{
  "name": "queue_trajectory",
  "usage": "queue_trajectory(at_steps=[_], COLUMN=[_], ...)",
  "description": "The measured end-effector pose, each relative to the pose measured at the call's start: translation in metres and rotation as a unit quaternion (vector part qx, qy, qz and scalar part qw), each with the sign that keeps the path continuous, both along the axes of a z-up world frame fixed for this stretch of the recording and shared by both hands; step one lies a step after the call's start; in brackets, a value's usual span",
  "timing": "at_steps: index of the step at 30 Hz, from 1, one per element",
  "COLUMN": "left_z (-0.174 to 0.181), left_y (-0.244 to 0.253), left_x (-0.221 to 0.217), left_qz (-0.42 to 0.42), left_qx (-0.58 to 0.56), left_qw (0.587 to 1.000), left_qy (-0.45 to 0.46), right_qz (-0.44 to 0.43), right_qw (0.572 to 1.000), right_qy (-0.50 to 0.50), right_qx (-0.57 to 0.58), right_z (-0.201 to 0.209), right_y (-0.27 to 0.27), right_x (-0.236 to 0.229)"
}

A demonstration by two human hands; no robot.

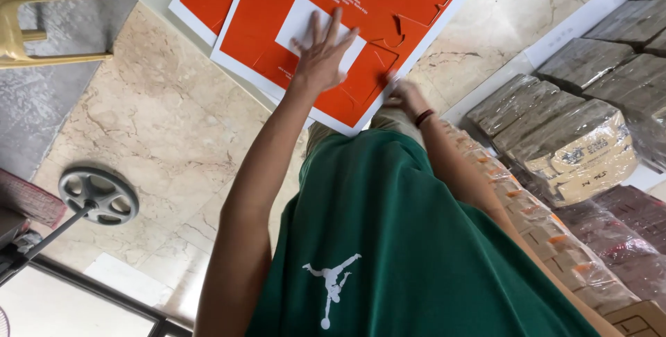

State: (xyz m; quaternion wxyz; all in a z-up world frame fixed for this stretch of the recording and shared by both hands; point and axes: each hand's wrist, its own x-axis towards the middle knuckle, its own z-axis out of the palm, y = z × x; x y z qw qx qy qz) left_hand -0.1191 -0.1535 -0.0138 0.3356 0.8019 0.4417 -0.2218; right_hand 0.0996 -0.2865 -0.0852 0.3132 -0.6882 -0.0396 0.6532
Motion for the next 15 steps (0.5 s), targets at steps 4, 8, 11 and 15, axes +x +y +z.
queue_trajectory(at_steps=[4, 8, 11, 15], left_z=[0.011, 0.02, 0.011, -0.006], left_y=[-0.052, -0.053, -0.055, -0.063], left_x=[-0.017, 0.01, 0.04, 0.045], left_qz=[0.013, 0.098, 0.115, 0.137], left_qx=[0.003, -0.077, -0.023, -0.006], left_qw=[0.997, 0.991, 0.985, 0.982], left_qy=[0.071, 0.058, 0.127, 0.132], right_qz=[0.173, 0.17, 0.251, 0.261], right_qw=[0.98, 0.964, 0.948, 0.941], right_qy=[-0.073, -0.141, -0.188, -0.172], right_qx=[-0.068, 0.146, 0.054, 0.128], right_z=[0.071, 0.024, 0.011, 0.0], right_y=[-0.017, -0.028, -0.018, -0.03], right_x=[-0.051, -0.018, 0.0, -0.006])
